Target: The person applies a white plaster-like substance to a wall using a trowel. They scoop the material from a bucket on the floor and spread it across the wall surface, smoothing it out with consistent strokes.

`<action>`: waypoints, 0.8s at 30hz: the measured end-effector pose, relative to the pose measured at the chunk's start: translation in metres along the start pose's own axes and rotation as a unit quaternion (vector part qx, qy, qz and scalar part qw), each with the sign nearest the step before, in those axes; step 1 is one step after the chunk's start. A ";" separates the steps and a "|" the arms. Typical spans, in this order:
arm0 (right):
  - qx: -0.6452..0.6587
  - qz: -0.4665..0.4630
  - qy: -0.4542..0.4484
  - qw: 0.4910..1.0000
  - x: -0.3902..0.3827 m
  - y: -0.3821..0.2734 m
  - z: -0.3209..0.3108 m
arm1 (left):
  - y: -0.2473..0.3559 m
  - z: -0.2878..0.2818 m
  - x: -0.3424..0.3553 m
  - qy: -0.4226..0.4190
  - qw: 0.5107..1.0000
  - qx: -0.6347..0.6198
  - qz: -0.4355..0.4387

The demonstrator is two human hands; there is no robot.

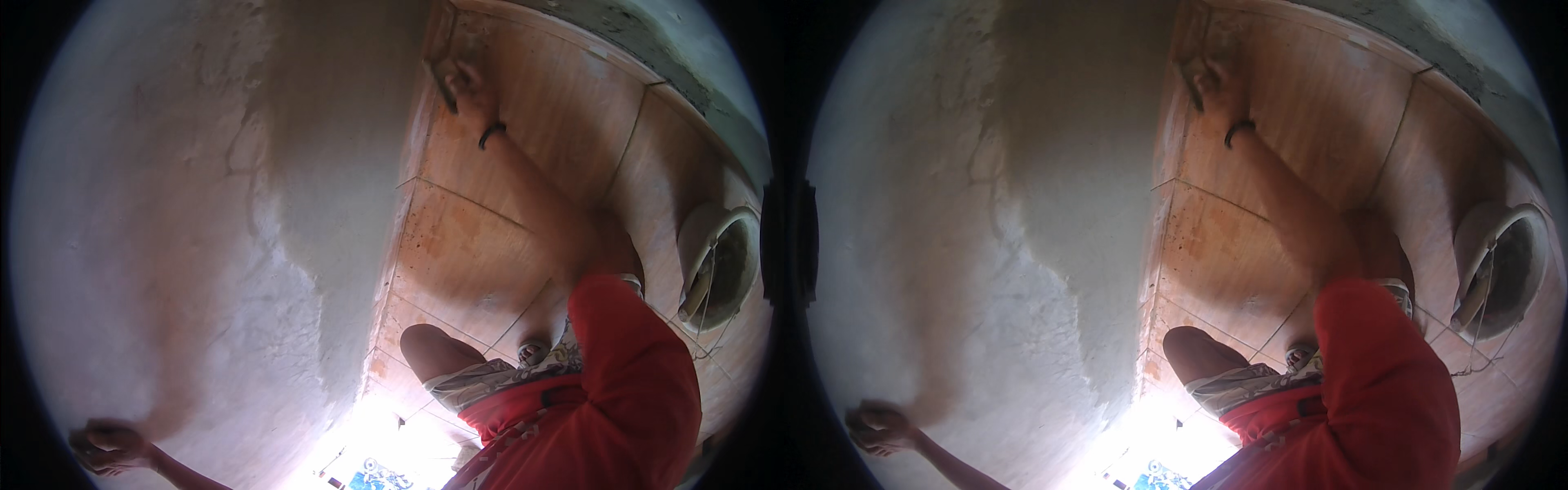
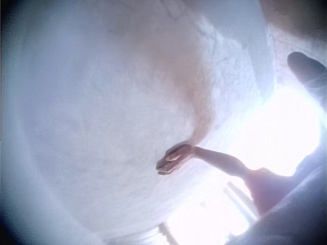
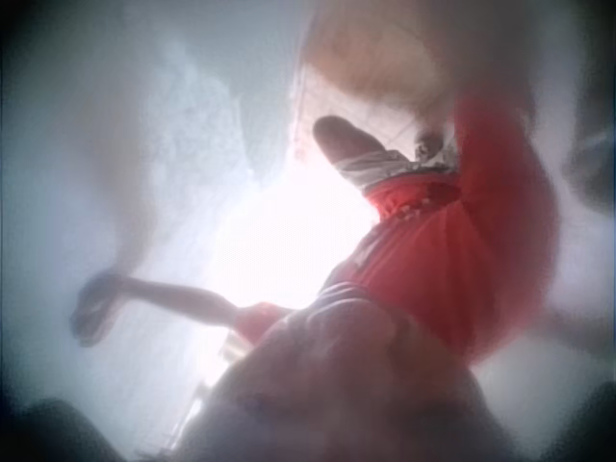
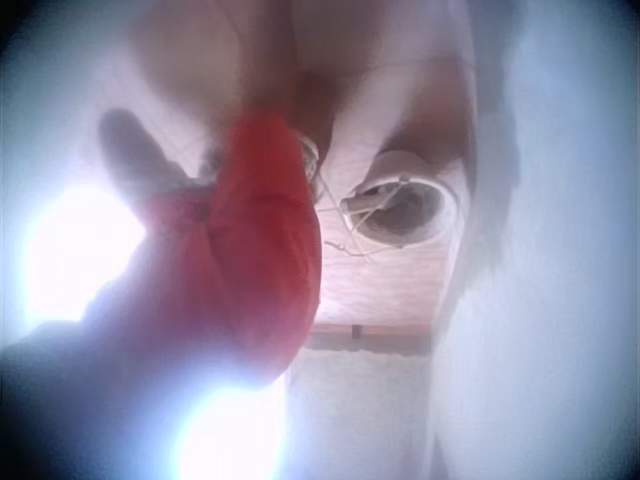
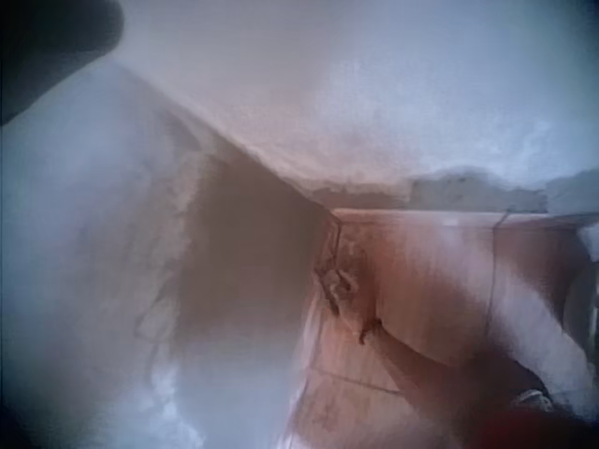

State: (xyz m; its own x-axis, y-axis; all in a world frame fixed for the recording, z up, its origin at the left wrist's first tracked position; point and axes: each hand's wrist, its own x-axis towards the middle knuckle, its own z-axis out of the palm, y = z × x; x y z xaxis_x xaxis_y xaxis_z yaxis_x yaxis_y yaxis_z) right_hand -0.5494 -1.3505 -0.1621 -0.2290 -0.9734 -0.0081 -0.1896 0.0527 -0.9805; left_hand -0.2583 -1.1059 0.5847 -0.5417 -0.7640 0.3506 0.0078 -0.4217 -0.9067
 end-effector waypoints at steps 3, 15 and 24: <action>0.102 0.004 0.011 0.995 -0.058 0.000 0.008 | 0.004 0.010 -0.009 -0.057 0.993 -0.059 -0.084; 0.195 0.221 -0.095 0.951 -0.184 -0.055 0.009 | 0.005 0.007 -0.009 0.022 1.000 -0.016 -0.002; 0.180 0.189 -0.096 0.961 -0.210 -0.055 0.013 | 0.020 -0.003 -0.011 -0.002 0.996 -0.030 -0.081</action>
State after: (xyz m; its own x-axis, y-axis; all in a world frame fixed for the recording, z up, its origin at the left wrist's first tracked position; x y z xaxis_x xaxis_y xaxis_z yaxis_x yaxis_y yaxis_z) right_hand -0.4780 -1.1520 -0.1087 -0.0290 -0.9253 -0.3782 0.2231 0.3629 -0.9047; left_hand -0.2545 -1.1047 0.5621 -0.5275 -0.6906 0.4947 -0.1302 -0.5098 -0.8504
